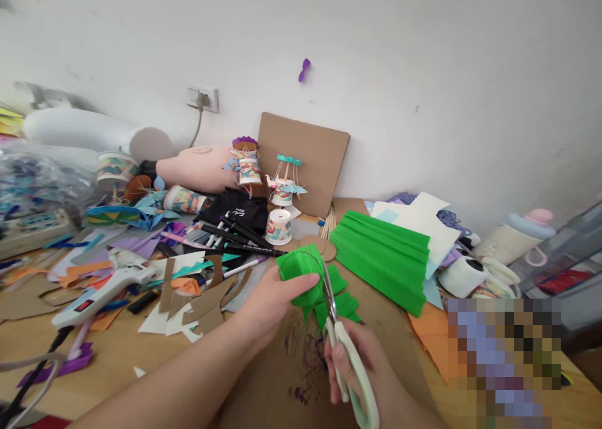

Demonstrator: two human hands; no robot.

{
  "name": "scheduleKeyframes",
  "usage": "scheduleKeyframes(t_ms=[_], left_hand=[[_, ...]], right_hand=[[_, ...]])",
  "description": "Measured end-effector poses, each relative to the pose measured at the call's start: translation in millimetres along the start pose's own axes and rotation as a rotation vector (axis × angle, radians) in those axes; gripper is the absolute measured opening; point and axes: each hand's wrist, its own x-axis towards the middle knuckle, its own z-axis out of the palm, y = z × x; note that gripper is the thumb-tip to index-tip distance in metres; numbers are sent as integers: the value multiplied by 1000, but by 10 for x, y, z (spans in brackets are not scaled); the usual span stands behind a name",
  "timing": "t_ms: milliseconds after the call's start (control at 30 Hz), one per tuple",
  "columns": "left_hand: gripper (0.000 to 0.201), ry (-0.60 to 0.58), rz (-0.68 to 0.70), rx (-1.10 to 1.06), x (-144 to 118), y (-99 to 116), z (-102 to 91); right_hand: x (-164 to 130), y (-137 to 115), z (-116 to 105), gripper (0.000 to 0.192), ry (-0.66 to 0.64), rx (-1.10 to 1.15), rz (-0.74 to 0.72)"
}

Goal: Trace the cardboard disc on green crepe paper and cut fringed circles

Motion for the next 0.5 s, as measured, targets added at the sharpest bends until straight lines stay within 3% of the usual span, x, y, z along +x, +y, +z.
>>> scheduleKeyframes(t_ms=[200,500], left_hand=[[22,-87,-19,-2,-24,27,30],[24,-115,-27,-14,-23,28,24]], right_hand=[[-25,-13,-24,53,-3,-45,-34],[-10,17,-43,50,-13,-46,-62]])
